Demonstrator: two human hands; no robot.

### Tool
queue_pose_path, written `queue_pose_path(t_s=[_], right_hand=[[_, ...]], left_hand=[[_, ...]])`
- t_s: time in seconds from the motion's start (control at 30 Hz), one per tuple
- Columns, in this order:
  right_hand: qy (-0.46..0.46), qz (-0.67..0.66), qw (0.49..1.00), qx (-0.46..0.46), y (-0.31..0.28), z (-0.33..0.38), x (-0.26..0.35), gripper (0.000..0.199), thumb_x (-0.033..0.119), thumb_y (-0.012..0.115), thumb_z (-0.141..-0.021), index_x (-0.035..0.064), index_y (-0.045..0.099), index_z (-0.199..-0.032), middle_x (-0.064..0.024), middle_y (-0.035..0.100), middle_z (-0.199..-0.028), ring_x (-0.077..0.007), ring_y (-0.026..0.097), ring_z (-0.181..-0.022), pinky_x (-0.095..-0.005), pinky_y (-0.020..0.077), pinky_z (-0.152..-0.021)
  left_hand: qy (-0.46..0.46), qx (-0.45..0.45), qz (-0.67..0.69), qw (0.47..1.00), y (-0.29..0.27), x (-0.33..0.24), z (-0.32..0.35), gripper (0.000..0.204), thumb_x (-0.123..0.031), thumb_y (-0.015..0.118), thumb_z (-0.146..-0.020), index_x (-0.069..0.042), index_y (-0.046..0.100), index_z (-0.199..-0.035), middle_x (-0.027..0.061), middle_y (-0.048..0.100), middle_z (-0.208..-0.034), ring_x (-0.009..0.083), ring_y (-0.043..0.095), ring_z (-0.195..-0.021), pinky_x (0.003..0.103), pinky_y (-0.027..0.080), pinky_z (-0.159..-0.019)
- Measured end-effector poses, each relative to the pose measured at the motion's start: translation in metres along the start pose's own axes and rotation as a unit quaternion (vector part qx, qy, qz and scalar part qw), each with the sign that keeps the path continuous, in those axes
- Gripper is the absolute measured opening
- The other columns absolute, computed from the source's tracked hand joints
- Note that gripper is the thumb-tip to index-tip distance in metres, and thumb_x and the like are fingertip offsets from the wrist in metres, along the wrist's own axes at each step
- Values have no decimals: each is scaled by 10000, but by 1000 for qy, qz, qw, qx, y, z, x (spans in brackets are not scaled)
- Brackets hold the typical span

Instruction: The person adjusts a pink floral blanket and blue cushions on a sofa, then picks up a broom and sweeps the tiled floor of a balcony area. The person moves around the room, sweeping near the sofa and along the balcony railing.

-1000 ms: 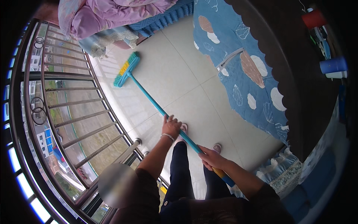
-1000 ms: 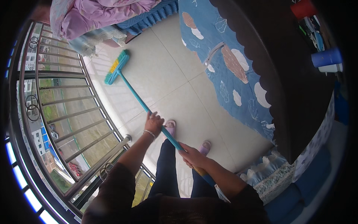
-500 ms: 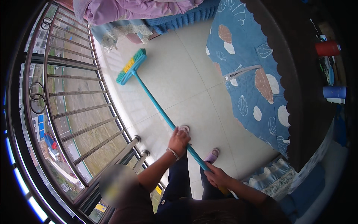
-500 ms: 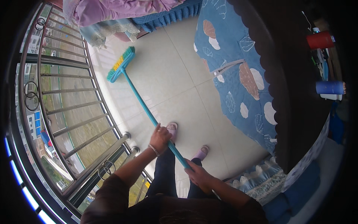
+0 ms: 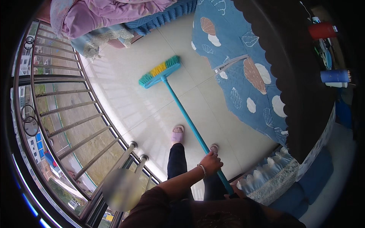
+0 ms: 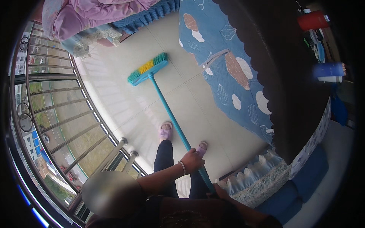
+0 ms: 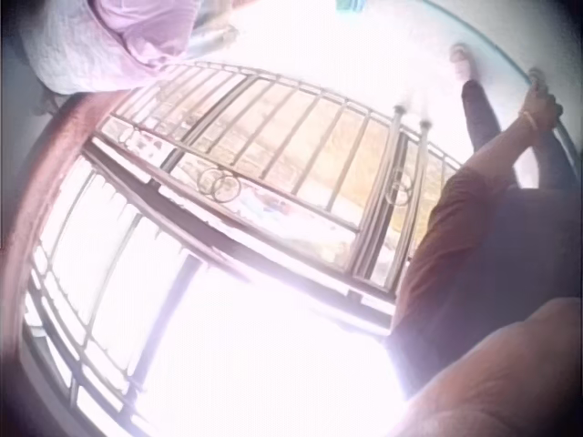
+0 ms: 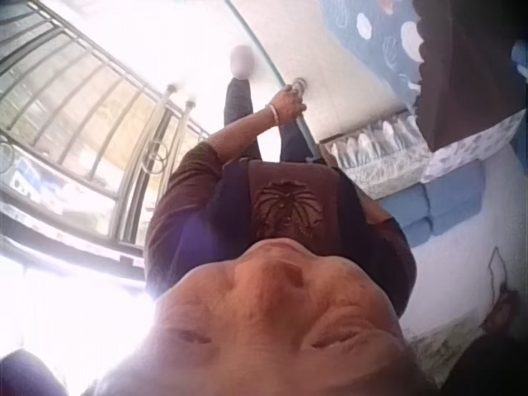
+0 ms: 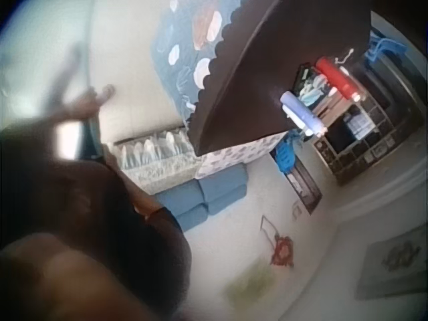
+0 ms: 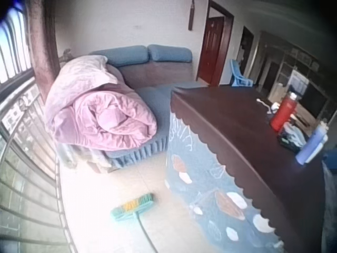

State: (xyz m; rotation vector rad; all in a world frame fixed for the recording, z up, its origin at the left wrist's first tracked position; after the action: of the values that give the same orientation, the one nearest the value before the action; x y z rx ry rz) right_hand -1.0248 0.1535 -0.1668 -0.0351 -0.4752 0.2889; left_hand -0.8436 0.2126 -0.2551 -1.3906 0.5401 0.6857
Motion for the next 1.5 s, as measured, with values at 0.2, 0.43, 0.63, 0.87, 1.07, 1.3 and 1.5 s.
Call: queue_pose_path(t_s=[0.2, 0.43, 0.63, 0.87, 1.07, 1.3, 1.5], right_hand=[[-193, -34, 960, -202, -49, -111, 99, 718, 188, 577, -855, 108, 145, -1423, -186, 609, -758, -326, 641, -672, -376, 501, -607], [-86, -305, 946, -73, -102, -180, 124, 533, 215, 413, -957, 160, 173, -1429, -10, 426, -602, -77, 396, -403, -233, 382, -394], [61, -383, 922, 14, -16, -9, -48, 588, 162, 431, -934, 158, 132, -1440, 1, 426, -629, -62, 427, -414, -213, 365, -377], [-287, -78, 937, -182, 10, 67, -108, 596, 154, 489, -907, 106, 200, -1427, -56, 552, -785, -129, 536, -632, -278, 468, -617], [-65, -305, 950, -1, -65, -24, -19, 545, 246, 438, -941, 115, 211, -1419, -49, 470, -629, -103, 442, -447, -252, 397, -431], [-20, -335, 942, 3, -61, -13, -88, 524, 227, 422, -945, 198, 213, -1425, -19, 430, -597, -96, 407, -413, -255, 379, -367], [50, -210, 975, -48, 0, 159, -223, 520, 163, 403, -940, 96, 216, -1421, -104, 545, -1065, -161, 548, -894, -275, 451, -782]], left_hand=[[-42, -26, -157, 986, -61, 119, -53, 63, -175, 626, -696, -151, 585, -737, 22, 554, -739, 189, 561, -885, 380, 353, -963], [-165, -71, -195, 964, -80, 165, -110, 163, -124, 624, -715, -147, 606, -875, 68, 570, -938, 261, 404, -1216, 444, 223, -1081], [38, 64, -92, 993, 73, -33, -67, 73, -211, 553, -768, -173, 609, -796, 47, 577, -804, 267, 578, -914, 479, 259, -1048], [139, 137, 41, 980, 53, -149, -53, 49, -216, 595, -735, -180, 577, -763, -19, 570, -676, 156, 576, -744, 319, 393, -721], [-48, -65, -129, 988, 18, -8, -80, 257, -322, 686, -688, -115, 562, -775, 88, 541, -820, 279, 530, -935, 461, 321, -1002], [-72, 73, -183, 978, 94, -29, -107, 122, -255, 630, -726, -164, 614, -805, 52, 572, -812, 257, 539, -961, 512, 233, -1049], [110, 184, -7, 977, 179, -235, -91, 128, -284, 620, -742, -186, 588, -819, 23, 578, -794, 224, 577, -886, 453, 337, -989]])
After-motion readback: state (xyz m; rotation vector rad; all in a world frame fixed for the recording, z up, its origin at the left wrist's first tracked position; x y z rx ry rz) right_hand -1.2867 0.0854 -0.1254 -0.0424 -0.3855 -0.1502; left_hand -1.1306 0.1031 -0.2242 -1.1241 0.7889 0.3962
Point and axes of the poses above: each hand's wrist, its own z-axis away from the middle knuckle, its own y-axis out of the palm, x = y × z, the point moved 5 cm from there along -z, towards the middle knuckle
